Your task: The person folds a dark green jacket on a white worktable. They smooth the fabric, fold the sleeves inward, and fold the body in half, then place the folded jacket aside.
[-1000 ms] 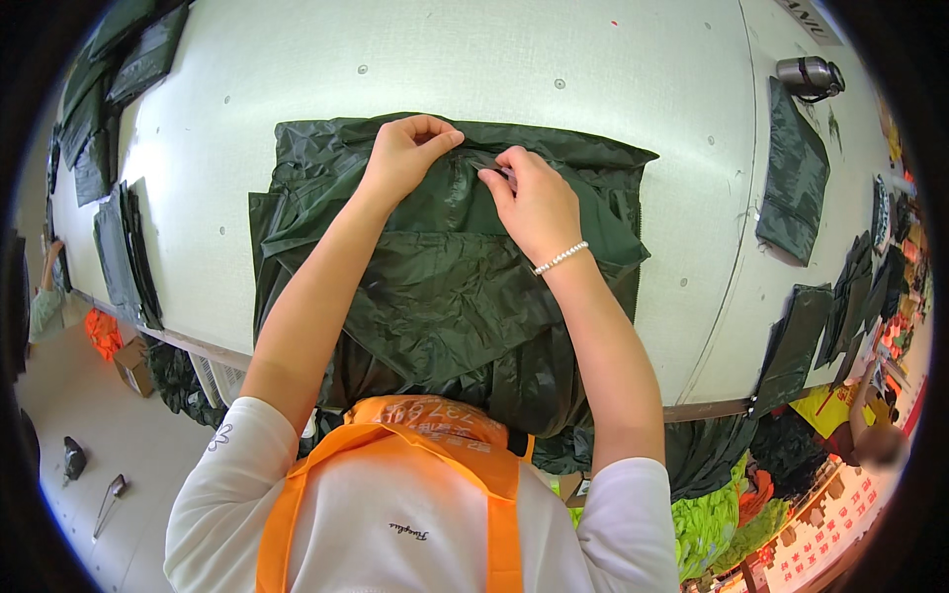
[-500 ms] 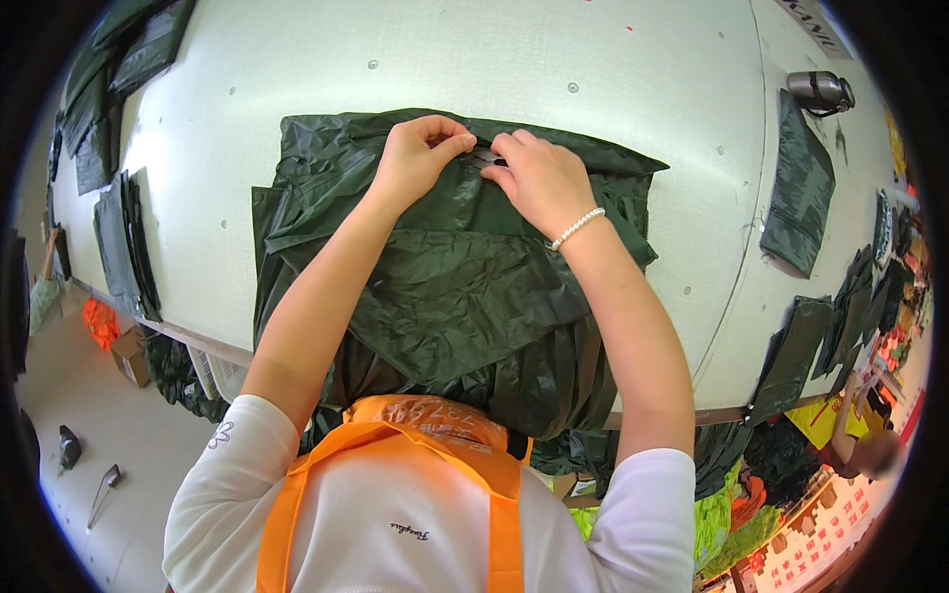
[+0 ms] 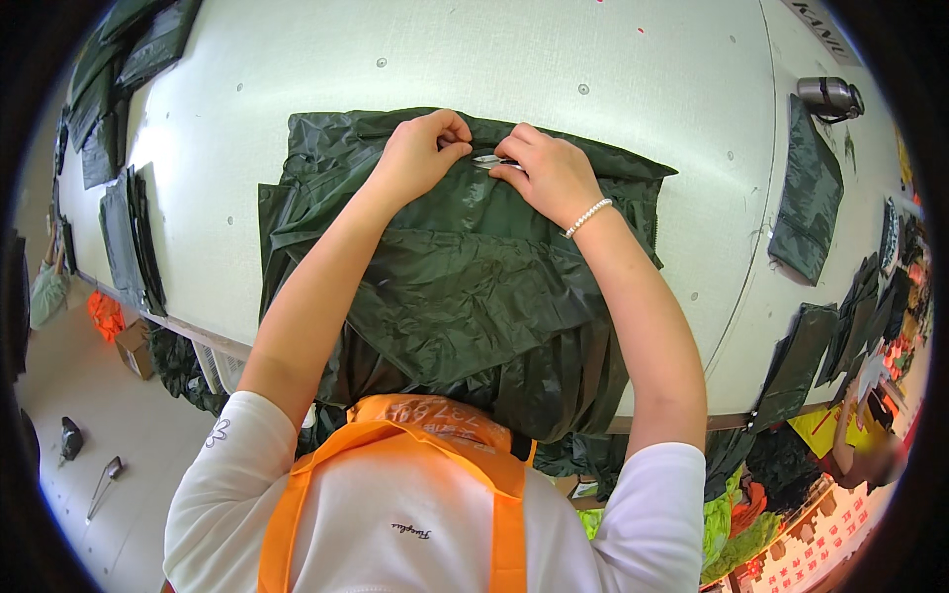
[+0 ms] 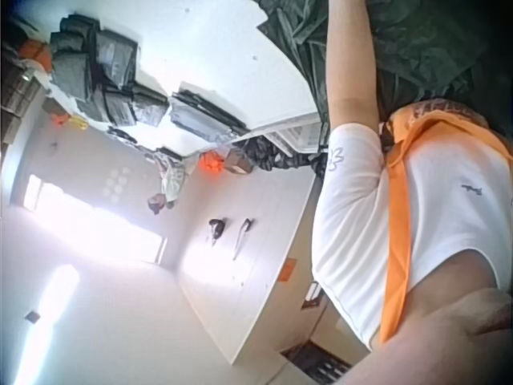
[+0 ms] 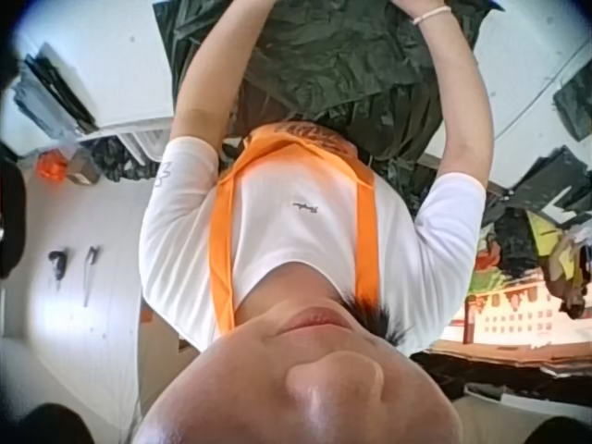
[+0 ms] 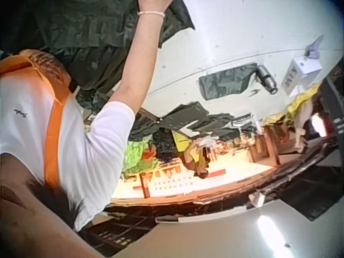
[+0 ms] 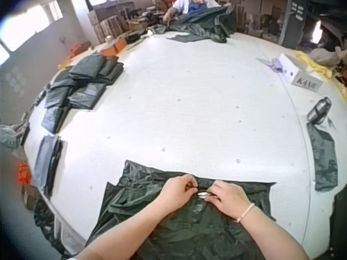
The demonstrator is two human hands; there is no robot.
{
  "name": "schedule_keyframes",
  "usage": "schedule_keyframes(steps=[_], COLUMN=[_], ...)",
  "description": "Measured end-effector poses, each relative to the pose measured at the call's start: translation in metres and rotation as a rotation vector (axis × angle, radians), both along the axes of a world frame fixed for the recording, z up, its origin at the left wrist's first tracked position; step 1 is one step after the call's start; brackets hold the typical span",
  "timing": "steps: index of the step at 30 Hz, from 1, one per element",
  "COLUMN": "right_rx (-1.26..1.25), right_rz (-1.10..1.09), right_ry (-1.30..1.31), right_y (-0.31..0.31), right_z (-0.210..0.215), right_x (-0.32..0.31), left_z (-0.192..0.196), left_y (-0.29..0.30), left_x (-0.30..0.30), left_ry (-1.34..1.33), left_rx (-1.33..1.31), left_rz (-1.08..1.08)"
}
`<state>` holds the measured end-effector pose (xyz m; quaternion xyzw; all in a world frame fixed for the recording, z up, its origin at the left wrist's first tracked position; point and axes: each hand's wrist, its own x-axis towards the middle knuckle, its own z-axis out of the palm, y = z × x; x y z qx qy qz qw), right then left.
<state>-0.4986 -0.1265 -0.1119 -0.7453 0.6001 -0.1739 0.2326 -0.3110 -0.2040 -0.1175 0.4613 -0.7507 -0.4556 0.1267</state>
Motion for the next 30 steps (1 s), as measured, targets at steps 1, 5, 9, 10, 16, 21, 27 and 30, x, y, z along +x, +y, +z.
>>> schedule_keyframes(steps=[1, 5, 9, 10, 16, 21, 27, 30], right_rx=[-0.012, -0.035, -0.081, -0.087, -0.101, -0.043, -0.11, -0.191], right_rz=[0.005, 0.02, -0.016, -0.022, -0.063, -0.268, -0.758, -0.904], right_ry=[-0.005, 0.01, -0.039, -0.048, -0.097, -0.463, -1.038, -1.001], right_y=[0.0, 0.002, 0.003, 0.004, 0.005, 0.004, 0.026, 0.064], right_z=[-0.002, -0.008, -0.012, -0.012, -0.019, -0.024, 0.018, 0.037], right_x=[0.0, -0.001, 0.001, 0.001, 0.002, 0.002, -0.038, -0.063], left_z=[0.0, -0.007, -0.011, -0.012, -0.02, -0.02, -0.019, -0.019], left_y=[-0.001, -0.003, -0.004, -0.003, 0.0, 0.001, 0.003, 0.002], left_x=[-0.001, -0.002, 0.004, 0.005, 0.01, 0.01, 0.007, -0.002], left_ry=[-0.013, 0.01, 0.106, 0.129, 0.173, 0.199, 0.134, -0.002], left_rx=[0.001, 0.011, 0.052, 0.054, -0.08, -0.094, -0.265, -0.248], left_rz=[-0.017, -0.061, -0.033, -0.03, -0.037, -0.011, -0.063, -0.065])
